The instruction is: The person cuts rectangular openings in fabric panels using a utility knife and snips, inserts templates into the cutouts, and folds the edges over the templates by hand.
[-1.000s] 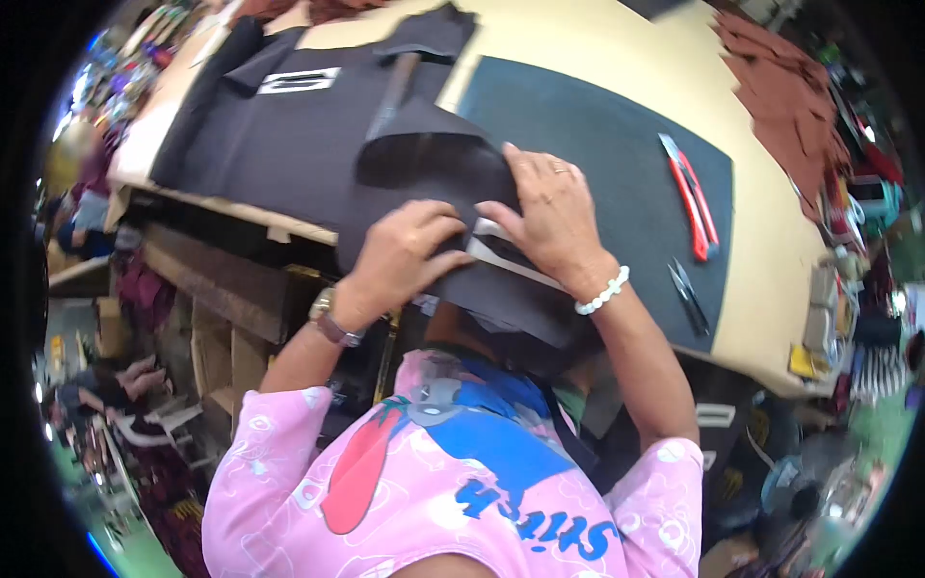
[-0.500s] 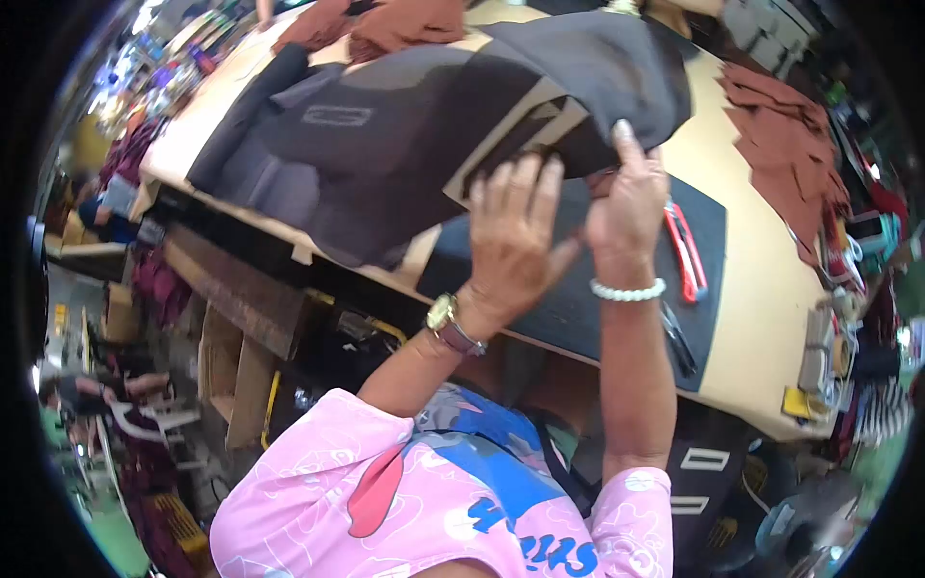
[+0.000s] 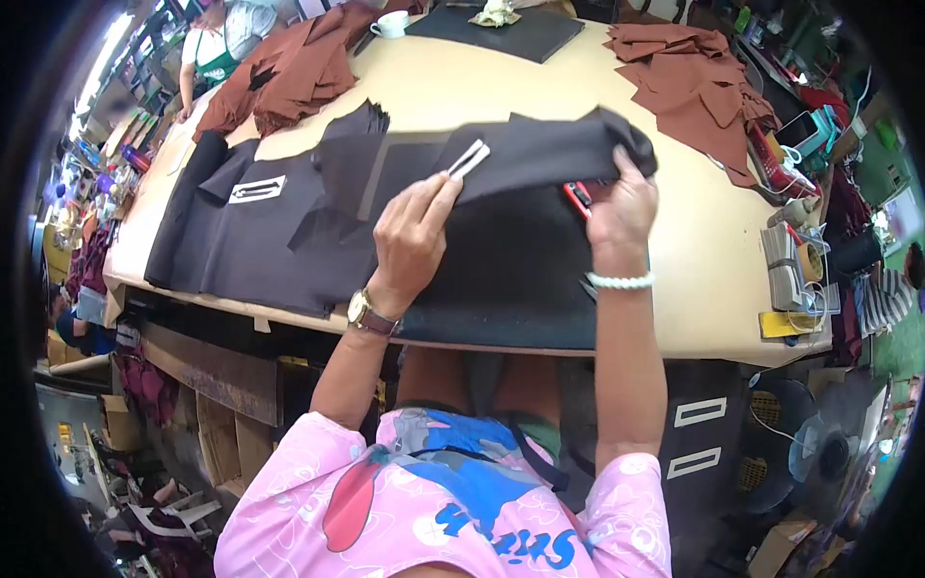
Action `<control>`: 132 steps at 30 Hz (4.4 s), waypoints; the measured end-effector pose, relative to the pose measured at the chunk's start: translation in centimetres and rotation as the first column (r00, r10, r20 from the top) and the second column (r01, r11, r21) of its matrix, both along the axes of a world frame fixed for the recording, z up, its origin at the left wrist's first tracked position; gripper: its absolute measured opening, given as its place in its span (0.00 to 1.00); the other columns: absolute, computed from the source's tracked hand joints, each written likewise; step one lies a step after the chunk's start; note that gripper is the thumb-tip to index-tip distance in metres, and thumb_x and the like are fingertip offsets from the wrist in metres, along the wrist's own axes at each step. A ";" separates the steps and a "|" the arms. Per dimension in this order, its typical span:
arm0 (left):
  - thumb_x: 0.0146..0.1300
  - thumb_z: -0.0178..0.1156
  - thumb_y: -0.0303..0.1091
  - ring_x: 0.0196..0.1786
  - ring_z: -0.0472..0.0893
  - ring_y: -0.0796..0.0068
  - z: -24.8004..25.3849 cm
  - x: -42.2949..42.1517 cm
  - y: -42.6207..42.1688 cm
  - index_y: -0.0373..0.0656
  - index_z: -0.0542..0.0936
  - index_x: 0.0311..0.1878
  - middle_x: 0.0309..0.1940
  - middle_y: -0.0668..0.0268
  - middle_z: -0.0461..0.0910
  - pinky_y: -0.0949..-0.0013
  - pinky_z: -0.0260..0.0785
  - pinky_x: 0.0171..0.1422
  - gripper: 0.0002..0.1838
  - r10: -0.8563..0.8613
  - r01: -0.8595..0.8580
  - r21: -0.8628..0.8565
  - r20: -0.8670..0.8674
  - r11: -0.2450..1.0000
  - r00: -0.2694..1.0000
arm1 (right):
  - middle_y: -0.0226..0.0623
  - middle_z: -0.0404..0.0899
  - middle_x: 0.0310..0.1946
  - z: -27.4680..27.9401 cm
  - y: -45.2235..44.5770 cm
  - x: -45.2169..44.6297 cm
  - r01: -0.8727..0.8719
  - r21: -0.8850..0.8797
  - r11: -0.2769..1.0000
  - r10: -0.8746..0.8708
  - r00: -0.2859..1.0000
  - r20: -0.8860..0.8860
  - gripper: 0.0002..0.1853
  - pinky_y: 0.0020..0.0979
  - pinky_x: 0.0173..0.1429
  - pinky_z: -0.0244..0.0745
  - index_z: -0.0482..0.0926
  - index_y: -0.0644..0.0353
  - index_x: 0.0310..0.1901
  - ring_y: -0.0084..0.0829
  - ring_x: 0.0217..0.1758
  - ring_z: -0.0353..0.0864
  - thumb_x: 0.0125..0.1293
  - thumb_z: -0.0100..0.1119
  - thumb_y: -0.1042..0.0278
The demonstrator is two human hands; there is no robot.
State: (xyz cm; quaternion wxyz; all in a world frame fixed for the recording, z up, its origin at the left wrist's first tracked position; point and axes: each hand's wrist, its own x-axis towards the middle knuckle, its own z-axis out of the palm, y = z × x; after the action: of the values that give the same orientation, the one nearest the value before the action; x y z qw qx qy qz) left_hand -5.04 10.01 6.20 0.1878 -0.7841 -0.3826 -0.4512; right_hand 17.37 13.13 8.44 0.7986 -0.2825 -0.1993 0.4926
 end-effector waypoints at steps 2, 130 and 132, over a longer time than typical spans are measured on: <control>0.52 0.55 0.19 0.41 0.81 0.63 -0.5 -0.3 -0.1 0.40 0.79 0.47 0.42 0.60 0.79 0.65 0.73 0.44 0.17 -0.059 0.057 -0.040 -0.053 0.998 0.997 | 0.39 0.78 0.47 -0.5 -1.5 2.4 0.023 -0.057 0.998 -0.019 0.998 0.057 0.12 0.39 0.49 0.76 0.74 0.62 0.49 0.33 0.48 0.78 0.64 0.50 0.78; 0.52 0.66 0.33 0.39 0.82 0.61 8.2 -30.1 8.3 0.42 0.85 0.38 0.35 0.56 0.83 0.65 0.72 0.46 0.10 0.400 -0.313 -0.328 0.244 0.891 0.883 | 0.55 0.79 0.28 7.1 8.3 -8.1 -0.185 -0.390 0.902 0.103 -0.785 0.611 0.14 0.39 0.41 0.75 0.81 0.69 0.36 0.46 0.33 0.82 0.43 0.58 0.76; 0.52 0.66 0.36 0.40 0.83 0.61 9.7 -32.7 9.8 0.44 0.85 0.39 0.36 0.55 0.83 0.65 0.73 0.46 0.11 0.409 -0.298 -0.450 0.173 0.842 0.896 | 0.52 0.78 0.22 8.6 9.3 -8.3 -0.177 -0.481 0.859 0.242 -0.688 0.685 0.11 0.37 0.33 0.75 0.80 0.70 0.32 0.41 0.25 0.81 0.43 0.60 0.76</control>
State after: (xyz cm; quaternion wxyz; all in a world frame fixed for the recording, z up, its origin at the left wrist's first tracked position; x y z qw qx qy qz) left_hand -37.71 19.83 15.90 0.0467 -0.6542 -0.6293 -0.4169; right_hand 9.11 22.38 17.00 0.0043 -0.5067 -0.8469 0.1613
